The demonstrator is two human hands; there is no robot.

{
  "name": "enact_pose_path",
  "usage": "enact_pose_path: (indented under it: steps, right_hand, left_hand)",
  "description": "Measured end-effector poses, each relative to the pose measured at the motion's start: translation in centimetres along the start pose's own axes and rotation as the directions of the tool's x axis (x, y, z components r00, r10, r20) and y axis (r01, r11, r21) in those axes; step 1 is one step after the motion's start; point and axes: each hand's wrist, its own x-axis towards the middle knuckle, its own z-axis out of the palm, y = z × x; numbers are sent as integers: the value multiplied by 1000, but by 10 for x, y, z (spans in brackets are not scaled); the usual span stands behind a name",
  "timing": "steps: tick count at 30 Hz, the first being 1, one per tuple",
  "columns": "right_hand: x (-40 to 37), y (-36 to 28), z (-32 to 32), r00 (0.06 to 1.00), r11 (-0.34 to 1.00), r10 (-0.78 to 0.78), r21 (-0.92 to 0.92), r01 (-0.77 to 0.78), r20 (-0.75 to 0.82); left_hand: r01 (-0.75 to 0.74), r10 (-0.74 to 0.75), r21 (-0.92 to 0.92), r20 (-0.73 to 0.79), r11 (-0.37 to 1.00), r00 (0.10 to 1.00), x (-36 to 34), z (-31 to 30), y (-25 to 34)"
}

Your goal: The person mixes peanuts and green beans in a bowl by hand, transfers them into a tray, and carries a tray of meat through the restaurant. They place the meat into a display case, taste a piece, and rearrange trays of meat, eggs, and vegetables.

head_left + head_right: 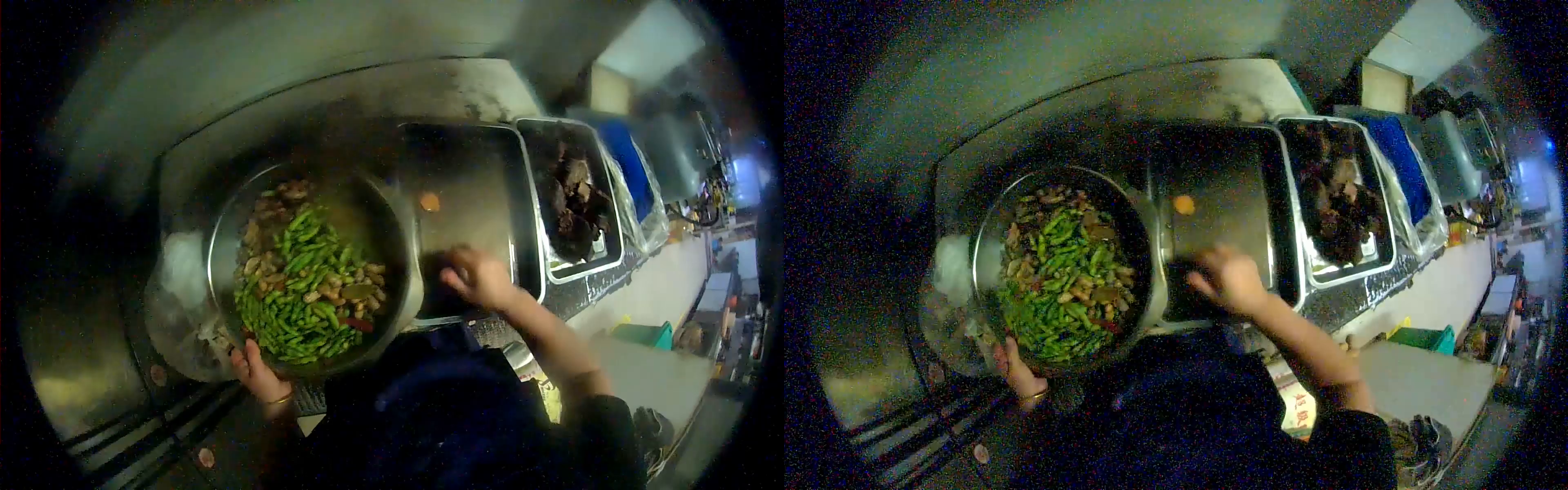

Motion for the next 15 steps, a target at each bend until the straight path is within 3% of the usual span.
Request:
enact_pose_path:
  steps: [3, 6, 7, 9, 11, 14, 15]
  right_hand:
    - [62, 27, 11, 974, 986, -23, -169, -16, -227]
    - [101, 52, 35, 994, 951, 45, -301, -73, -100]
    - [106, 54, 46, 997, 949, 24, -313, -47, -80]
    - [114, 54, 49, 999, 968, 8, -250, 3, 40]
    - [128, 54, 40, 998, 954, -64, -296, 52, -30]
    - [164, 74, 36, 992, 929, 15, -364, -58, -121]
    - [175, 77, 34, 995, 939, 78, -329, -96, -69]
  left_hand:
    - [-81, 103, 234, -86, 969, 991, 6, -4, -4]
    - [-94, 139, 459, -66, 884, 988, 8, -15, -3]
    - [-98, 129, 490, -30, 867, 991, 19, -30, -11]
    - [-45, 121, 540, -106, 840, 987, 16, -10, -3]
    - [92, 126, 570, -331, 816, 935, -9, 18, 14]
    - [17, 166, 543, -286, 840, 944, 4, 9, 6]
    - [-22, 184, 526, -257, 850, 949, 11, 5, 2]
